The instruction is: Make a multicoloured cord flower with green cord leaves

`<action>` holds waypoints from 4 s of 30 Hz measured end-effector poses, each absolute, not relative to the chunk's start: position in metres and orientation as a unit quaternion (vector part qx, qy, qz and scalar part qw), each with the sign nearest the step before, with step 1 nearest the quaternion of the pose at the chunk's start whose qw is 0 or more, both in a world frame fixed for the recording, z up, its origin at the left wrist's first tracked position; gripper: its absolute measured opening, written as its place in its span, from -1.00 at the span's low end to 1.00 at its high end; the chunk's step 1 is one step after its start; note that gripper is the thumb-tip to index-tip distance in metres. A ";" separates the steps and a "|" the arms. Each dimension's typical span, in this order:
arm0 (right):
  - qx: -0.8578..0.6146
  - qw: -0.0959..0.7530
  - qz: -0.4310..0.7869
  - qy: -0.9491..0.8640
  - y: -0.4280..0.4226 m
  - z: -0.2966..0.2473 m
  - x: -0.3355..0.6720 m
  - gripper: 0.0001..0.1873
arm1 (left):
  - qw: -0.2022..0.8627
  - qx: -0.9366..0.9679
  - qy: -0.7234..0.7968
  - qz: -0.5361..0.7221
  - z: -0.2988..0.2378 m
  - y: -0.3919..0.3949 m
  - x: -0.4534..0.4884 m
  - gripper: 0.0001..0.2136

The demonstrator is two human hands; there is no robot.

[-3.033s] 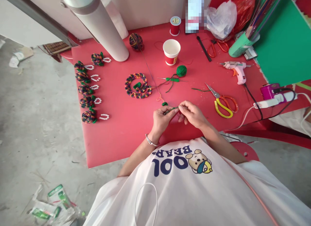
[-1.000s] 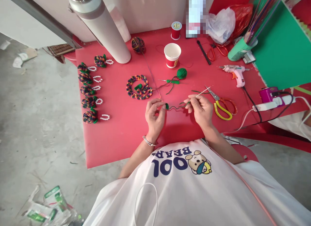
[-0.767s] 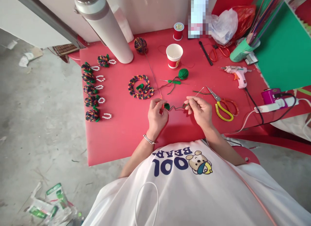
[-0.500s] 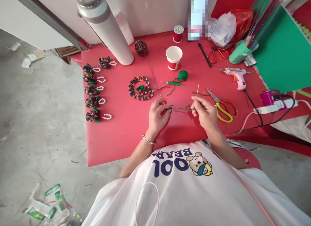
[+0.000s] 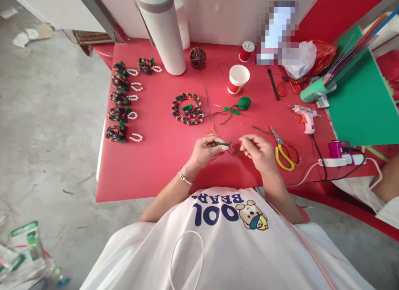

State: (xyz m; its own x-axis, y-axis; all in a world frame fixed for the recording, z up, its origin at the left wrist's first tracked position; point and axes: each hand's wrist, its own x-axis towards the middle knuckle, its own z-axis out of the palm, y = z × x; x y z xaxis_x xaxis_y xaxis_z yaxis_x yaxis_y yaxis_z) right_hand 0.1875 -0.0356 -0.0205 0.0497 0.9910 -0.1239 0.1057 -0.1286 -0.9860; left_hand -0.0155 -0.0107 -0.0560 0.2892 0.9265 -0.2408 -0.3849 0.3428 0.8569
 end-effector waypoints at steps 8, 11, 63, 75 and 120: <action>-0.559 0.405 0.327 -0.645 -0.023 -0.026 0.154 -0.71 | 0.772 0.288 0.369 0.430 -0.056 -0.013 -0.017 -0.50; -0.582 0.414 0.313 -0.627 -0.023 -0.027 0.157 -0.72 | 0.780 0.252 0.370 0.437 -0.054 -0.011 -0.018 -0.51; -0.581 0.352 0.338 -0.651 -0.050 -0.017 0.163 -0.79 | 0.751 0.133 0.392 0.514 -0.046 -0.002 -0.022 -0.50; -0.584 0.360 0.347 -0.639 -0.052 -0.017 0.163 -0.80 | 0.755 0.100 0.397 0.512 -0.047 0.000 -0.022 -0.54; -0.578 0.367 0.344 -0.642 -0.052 -0.019 0.162 -0.80 | 0.763 0.117 0.391 0.502 -0.048 -0.003 -0.020 -0.45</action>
State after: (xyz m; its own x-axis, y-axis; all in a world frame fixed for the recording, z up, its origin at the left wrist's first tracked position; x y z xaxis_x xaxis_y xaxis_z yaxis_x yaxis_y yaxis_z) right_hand 0.1617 -0.0525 -0.0185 -0.0610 0.9954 0.0734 0.4895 0.0939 -0.8669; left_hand -0.0201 -0.0027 -0.0483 0.1905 0.8568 -0.4791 -0.6742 0.4689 0.5706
